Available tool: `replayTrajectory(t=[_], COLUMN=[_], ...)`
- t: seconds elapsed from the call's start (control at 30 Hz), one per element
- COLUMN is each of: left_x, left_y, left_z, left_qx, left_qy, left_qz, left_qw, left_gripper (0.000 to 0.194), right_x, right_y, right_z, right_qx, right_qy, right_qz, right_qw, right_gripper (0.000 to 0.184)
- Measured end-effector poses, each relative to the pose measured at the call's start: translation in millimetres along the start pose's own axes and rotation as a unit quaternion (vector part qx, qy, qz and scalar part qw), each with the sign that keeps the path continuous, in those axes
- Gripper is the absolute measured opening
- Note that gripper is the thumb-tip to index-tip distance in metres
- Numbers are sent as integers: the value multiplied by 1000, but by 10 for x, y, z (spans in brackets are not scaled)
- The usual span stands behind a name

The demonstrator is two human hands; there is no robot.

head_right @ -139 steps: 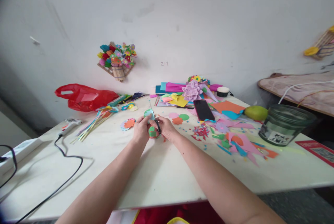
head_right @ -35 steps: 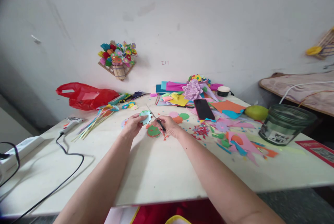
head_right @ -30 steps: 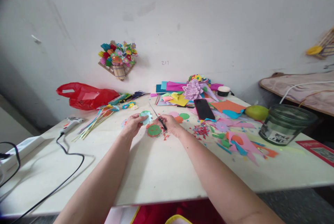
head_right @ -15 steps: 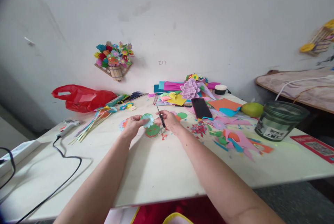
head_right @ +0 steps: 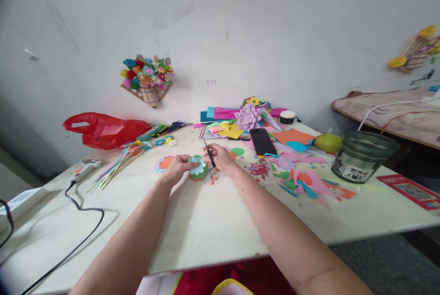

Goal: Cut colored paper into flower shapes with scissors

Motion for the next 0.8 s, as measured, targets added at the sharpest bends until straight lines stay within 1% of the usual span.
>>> replayTrajectory(t=[0.17, 0.27, 0.47, 0.57, 0.8], left_x=[-7, -14, -77, -83, -29], left_y=[102, 125, 30, 22, 34], left_z=[-42, -46, -6, 2, 15], left_qx=[-50, -60, -9, -1, 21], left_qy=[-42, -51, -50, -43, -5], left_qz=[17, 13, -32, -50, -86], left_qw=[998, 997, 998, 998, 996], left_gripper=[24, 24, 23, 23, 21], right_x=[-27, -31, 17, 40, 39], right_y=[42, 56, 17, 5, 18], right_z=[-35, -42, -10, -5, -46], right_qx=[-18, -19, 12, 29, 40], right_qy=[5, 9, 20, 26, 37], right_qz=[-38, -45, -26, -21, -34], right_qw=[999, 999, 999, 999, 998], right_gripper=[36, 34, 33, 33, 38])
Point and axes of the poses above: each hand's wrist, its own z-axis towards the middle knuckle, its own y-axis out of the palm, x = y × z, the point moved 6 cm from there along z, towards the middle knuckle, and after that the axes turned 9 degrees about y, right-handed, at the moved point
